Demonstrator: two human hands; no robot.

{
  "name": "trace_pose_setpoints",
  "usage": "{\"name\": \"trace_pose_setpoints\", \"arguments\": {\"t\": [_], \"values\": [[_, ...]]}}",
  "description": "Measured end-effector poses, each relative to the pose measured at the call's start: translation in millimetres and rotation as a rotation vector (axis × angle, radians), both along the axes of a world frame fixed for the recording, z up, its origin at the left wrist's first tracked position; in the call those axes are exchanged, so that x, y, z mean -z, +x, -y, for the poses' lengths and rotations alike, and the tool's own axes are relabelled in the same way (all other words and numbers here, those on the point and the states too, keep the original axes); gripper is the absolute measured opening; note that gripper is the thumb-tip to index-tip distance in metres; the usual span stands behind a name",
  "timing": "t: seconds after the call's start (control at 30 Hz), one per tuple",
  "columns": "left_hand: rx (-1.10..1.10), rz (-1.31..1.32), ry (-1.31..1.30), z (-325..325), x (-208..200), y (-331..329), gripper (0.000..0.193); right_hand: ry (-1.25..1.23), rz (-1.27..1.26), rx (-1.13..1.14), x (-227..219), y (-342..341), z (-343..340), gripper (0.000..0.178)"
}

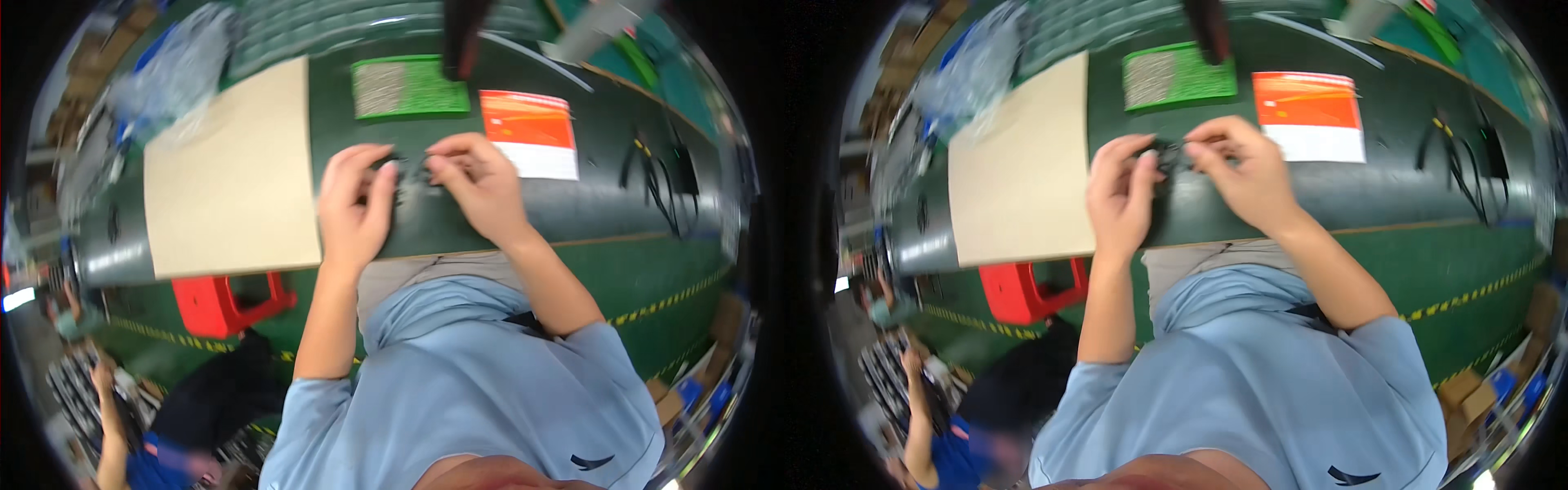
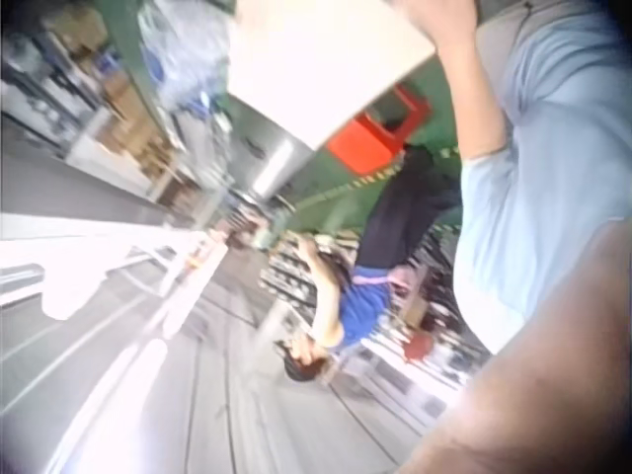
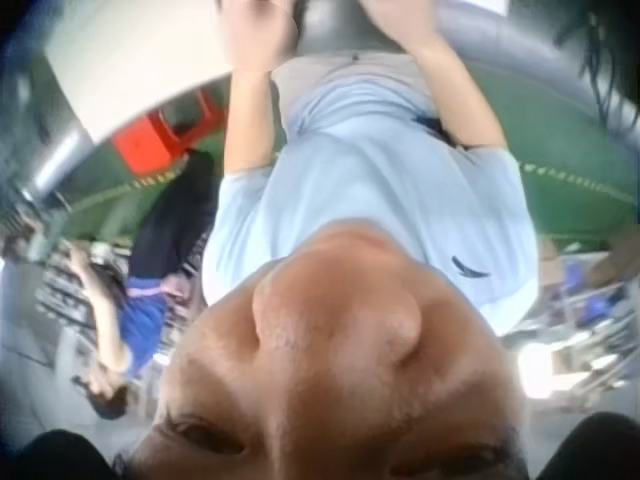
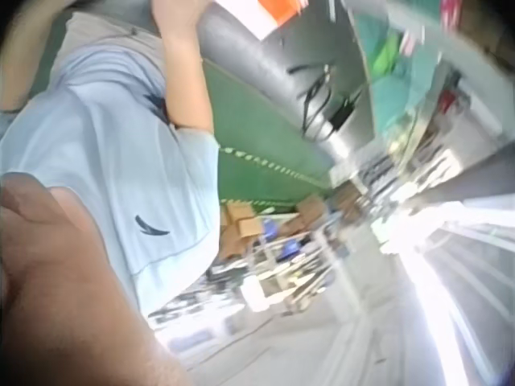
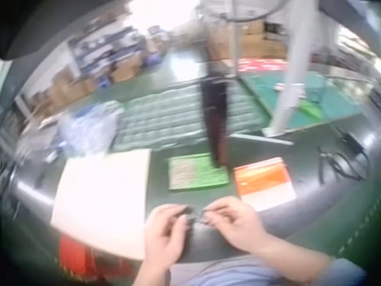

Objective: Assembling small electronic components at a workbench using pliers and a hot air gun.

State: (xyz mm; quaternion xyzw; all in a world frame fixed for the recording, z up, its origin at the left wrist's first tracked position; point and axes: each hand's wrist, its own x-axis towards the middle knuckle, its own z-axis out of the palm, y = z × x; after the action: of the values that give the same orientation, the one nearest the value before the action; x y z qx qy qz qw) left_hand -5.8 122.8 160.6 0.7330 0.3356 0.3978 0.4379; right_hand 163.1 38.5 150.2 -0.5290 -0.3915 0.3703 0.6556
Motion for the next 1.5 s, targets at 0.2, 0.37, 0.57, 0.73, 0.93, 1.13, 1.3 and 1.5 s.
{"name": "trace_pose_setpoints", "arguments": {"t": [0.2, 0.37, 0.57, 0.73, 0.93, 1.13, 1.3, 1.5], "values": [[0.268, 0.118, -0.377, 13, -7, 17, 0.021, 0.129, 0.075, 0.039, -10, 6, 11, 0.011], [0.383, 0.226, -0.405, -4, -22, 26, 0.004, 0.216, 0.598, 0.252, -29, 37, 34, 0.012], [0.222, 0.22, -0.344, -44, -7, 14, 0.008, -0.379, 1.269, 0.976, -13, 171, 87, 0.045], [0.235, 0.267, -0.416, -41, 4, 19, 0.009, -0.802, 1.451, 1.098, 33, 215, 123, 0.077], [0.226, 0.203, -0.432, -40, 6, 11, 0.024, -0.749, 1.292, 1.067, 20, 216, 120, 0.051], [0.142, 0.278, -0.539, -41, 8, 5, 0.014, -0.278, 1.303, 0.833, -13, 203, 102, 0.048], [0.176, 0.351, -0.516, -50, 8, 11, 0.023, 0.118, 0.084, 0.411, -59, 132, 74, 0.049], [0.186, 0.436, -0.616, -56, 8, 6, 0.022, -0.056, -0.047, -0.306, -72, 53, 36, 0.042]]}}
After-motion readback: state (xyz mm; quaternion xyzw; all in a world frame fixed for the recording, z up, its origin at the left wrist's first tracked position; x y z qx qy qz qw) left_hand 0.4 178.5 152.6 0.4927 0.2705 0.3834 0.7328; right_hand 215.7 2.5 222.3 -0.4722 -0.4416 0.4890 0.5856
